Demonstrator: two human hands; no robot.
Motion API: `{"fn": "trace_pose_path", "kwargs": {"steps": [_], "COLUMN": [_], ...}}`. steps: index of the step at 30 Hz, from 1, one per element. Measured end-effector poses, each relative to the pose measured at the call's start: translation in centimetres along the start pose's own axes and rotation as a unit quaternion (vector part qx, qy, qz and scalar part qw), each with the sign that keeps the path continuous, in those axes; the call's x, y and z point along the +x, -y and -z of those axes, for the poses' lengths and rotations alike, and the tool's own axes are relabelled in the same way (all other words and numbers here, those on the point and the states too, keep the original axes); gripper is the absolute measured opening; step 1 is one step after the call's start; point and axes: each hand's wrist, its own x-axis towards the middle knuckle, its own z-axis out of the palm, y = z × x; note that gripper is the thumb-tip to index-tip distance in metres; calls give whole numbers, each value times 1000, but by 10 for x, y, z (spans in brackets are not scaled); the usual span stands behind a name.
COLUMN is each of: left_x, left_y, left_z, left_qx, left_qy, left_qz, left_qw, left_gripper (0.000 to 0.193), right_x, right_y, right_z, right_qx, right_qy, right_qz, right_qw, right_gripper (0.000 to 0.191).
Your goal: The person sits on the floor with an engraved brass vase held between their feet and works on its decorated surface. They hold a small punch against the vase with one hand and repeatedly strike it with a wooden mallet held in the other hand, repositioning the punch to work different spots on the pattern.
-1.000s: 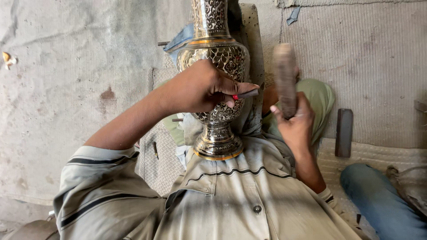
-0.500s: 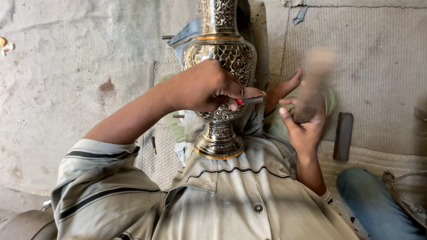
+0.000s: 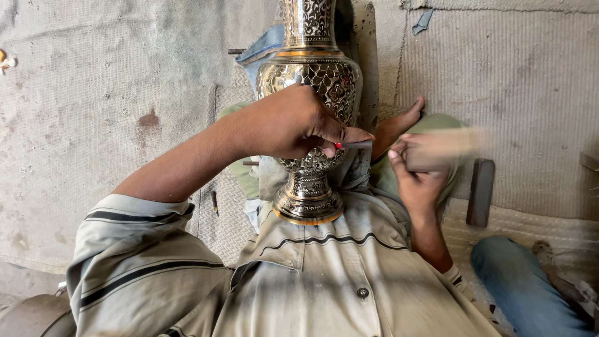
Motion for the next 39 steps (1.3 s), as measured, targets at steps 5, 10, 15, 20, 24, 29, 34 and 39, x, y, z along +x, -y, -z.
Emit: {"fn": "trace_pose_path", "kwargs": {"steps": [5,10,15,20,24,29,34,39], "left_x": [1,4,6,5,7,7,8,9], "left_y": [1,2,2,0,0,-2,-1,-1], "left_z": [0,1,2,2,4,7,8,6], "left_qx": [-28,-9,-16,-10,-40,-55,-51,-45], "left_qy": [4,2,11,33,18,26,25,22], "left_qz": [-1,-18,-12,38,2,8,4,6], "left_qw": [1000,1000,1000,999,999,998,998,999], "left_gripper": [49,49,48,26,45,56,55,54], "right_x": [-4,-5,-6,-7,-11,-20,-17,-12], "right_y": [8,6,0,-4,-10,-22,-24,-16], "right_z": [-4,-7,-7,-5,-3,1,10,11], "right_qx": [113,3,-129,-278,-22,64,-98,-176], "right_qy": [-42,-43,-21,3,-62,-98,-52,-14], "right_qz": [-55,8,54,94,-8,-85,-8,19], "right_qw": [991,999,990,956,998,990,994,984], "right_gripper": [45,43,38,37,38,35,28,29]}}
